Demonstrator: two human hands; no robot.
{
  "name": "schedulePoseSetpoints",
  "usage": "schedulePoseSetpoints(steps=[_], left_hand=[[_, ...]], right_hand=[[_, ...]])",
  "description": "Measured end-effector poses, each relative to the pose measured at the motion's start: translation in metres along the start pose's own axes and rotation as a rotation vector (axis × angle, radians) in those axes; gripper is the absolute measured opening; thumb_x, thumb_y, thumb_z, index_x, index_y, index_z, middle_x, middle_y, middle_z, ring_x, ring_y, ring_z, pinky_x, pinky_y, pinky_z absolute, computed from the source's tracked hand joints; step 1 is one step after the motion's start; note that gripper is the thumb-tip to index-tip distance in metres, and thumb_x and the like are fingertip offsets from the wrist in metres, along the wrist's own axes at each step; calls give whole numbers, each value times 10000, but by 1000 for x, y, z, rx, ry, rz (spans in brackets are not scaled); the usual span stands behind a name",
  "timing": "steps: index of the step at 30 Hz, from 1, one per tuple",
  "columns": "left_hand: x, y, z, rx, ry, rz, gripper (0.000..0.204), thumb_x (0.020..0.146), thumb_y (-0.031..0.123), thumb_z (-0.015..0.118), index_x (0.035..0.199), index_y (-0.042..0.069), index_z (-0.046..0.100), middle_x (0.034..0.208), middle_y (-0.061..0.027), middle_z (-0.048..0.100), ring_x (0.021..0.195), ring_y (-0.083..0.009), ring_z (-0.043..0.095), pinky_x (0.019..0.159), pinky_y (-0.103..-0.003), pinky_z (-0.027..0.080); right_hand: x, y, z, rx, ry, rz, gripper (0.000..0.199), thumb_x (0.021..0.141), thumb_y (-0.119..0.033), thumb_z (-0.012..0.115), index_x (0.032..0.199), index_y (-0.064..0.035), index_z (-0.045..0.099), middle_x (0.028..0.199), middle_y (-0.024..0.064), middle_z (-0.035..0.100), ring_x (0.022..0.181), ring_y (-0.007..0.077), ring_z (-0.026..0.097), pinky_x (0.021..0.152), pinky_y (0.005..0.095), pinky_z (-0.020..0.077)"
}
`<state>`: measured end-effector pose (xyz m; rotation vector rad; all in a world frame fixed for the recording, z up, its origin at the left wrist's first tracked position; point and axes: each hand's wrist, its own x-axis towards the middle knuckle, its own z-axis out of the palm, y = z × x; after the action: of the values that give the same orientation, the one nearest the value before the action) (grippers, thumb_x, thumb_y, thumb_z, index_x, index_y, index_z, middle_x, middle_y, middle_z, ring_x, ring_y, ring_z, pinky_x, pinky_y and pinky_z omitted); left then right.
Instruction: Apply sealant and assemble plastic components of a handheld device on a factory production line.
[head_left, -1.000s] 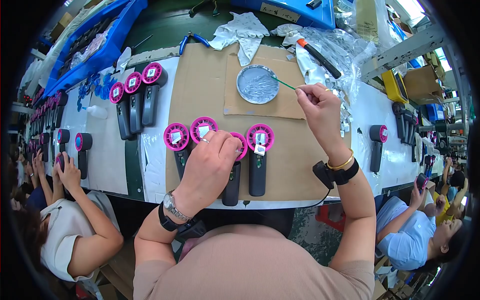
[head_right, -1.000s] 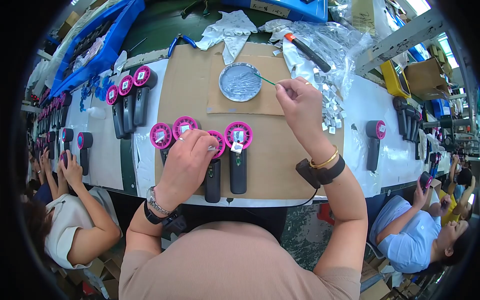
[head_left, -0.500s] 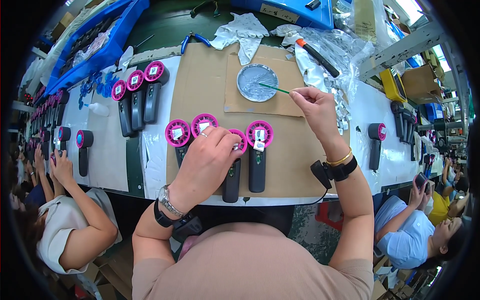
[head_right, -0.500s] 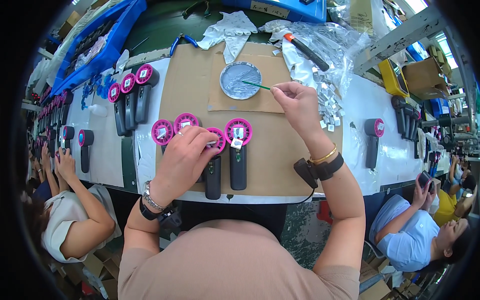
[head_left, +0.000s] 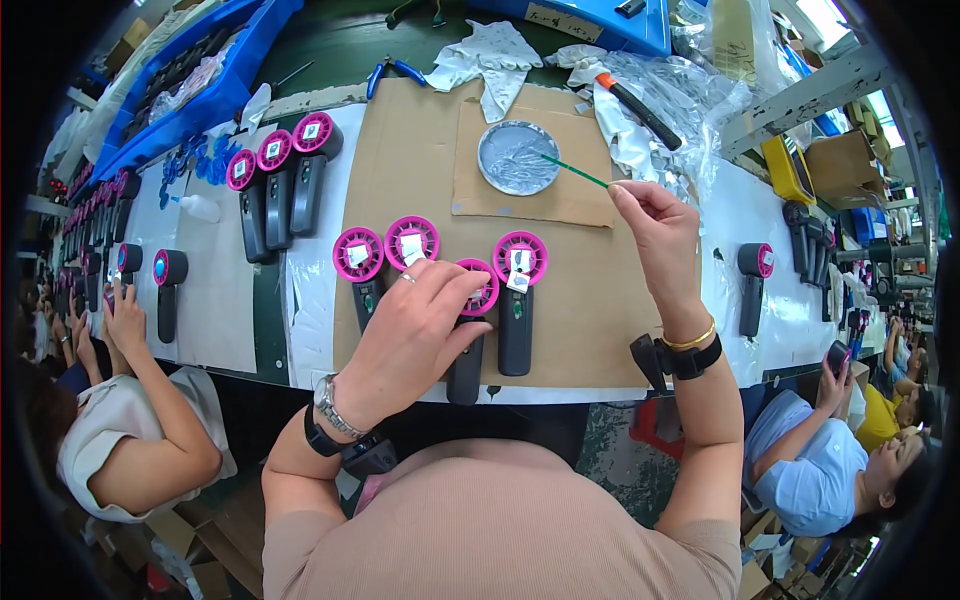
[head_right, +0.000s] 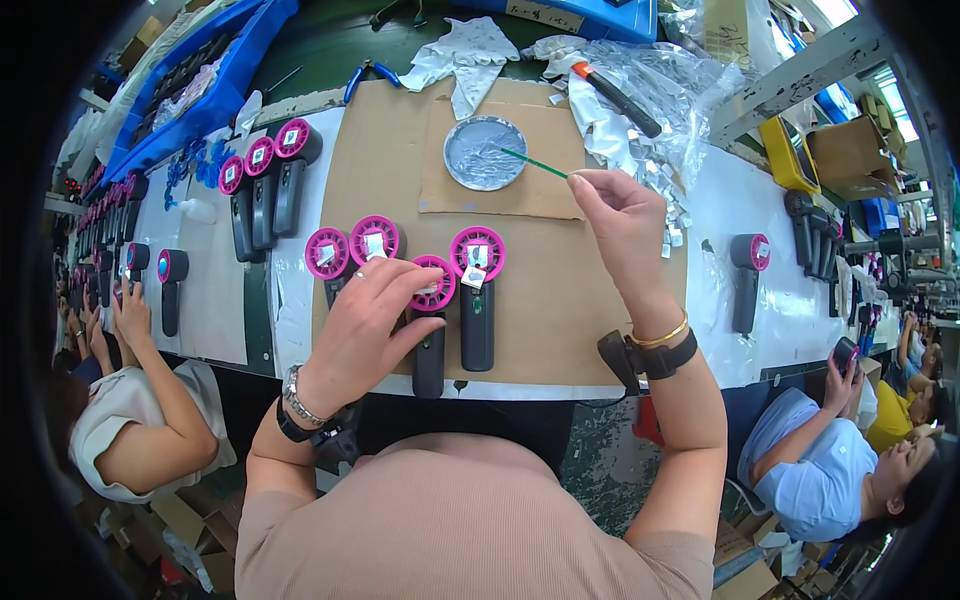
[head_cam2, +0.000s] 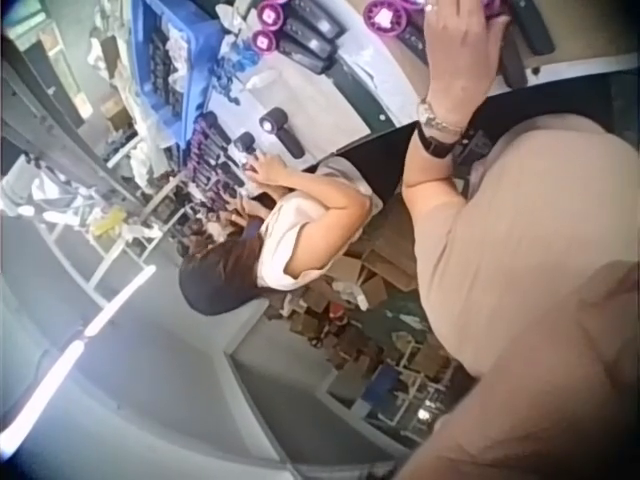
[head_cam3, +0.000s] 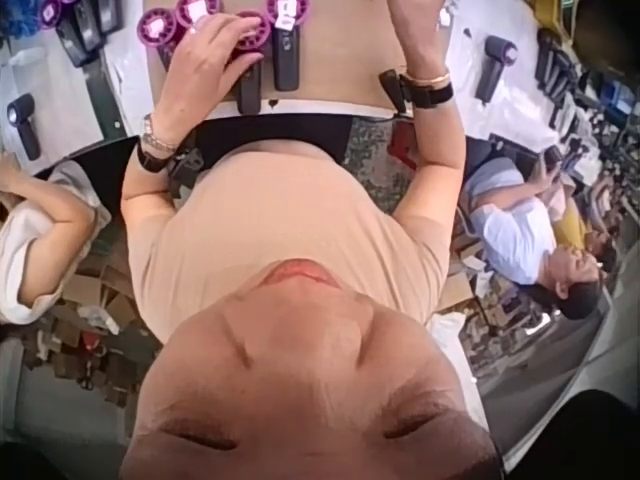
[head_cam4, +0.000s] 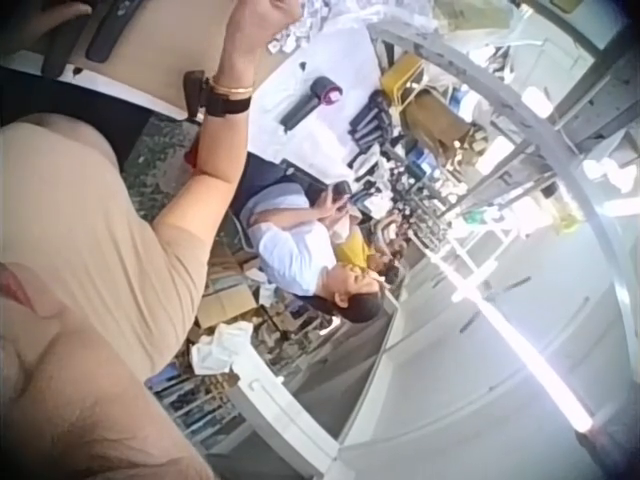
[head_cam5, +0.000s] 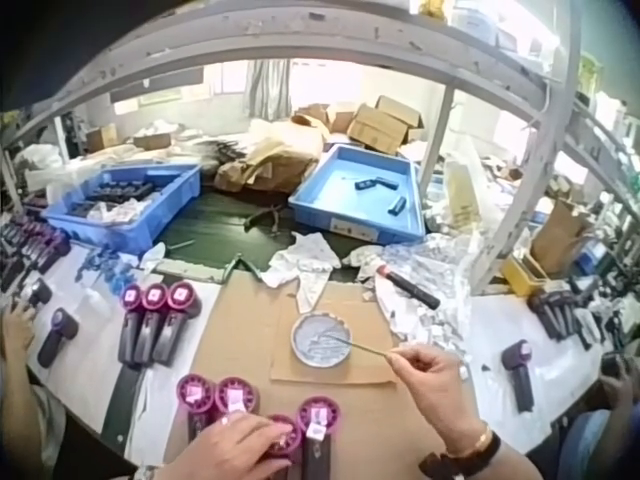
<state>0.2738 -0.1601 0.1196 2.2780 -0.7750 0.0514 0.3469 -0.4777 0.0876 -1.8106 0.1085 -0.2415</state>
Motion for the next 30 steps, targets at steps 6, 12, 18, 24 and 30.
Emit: schedulePoseSetpoints(steps=[6,12,18,24,30], left_hand=[[-12,-12,15,65,44,104,399,876,-32,787,1269,-10,724,1145,-144,688,1107,-346,675,964,-448,581],[-14,-16,19,127,148,193,337,857,-39,749,1194,-24,762,1138,-131,697,1079,-317,704,891,-420,629],[-17,-25,23,189,182,247,324,870,-8,744,1193,-11,775,1174,-121,718,1098,-306,716,914,-402,637],[-18,-29,20,207,180,287,324,876,27,769,1198,2,786,1189,-103,725,1102,-289,723,918,-399,639],[-20,-31,21,227,190,286,322,886,31,774,1207,4,788,1195,-94,728,1107,-284,723,917,-394,637]], right_hand=[[-7,1,10,-346,-60,-334,109,1036,-87,824,1083,9,846,868,-79,666,775,1,533,649,219,409],[-7,-2,5,-154,-27,-100,107,1037,-90,822,1077,5,848,798,-90,601,730,13,512,646,200,380],[-7,5,-6,77,-14,201,158,1038,-117,829,1127,12,844,780,-94,573,693,25,458,644,201,357],[-7,0,-16,406,-34,328,210,1044,-111,818,1196,32,819,794,-73,580,682,41,423,627,234,345],[-10,-12,-21,500,-66,339,183,1064,-95,778,1189,36,810,791,-58,570,686,54,441,624,247,340]])
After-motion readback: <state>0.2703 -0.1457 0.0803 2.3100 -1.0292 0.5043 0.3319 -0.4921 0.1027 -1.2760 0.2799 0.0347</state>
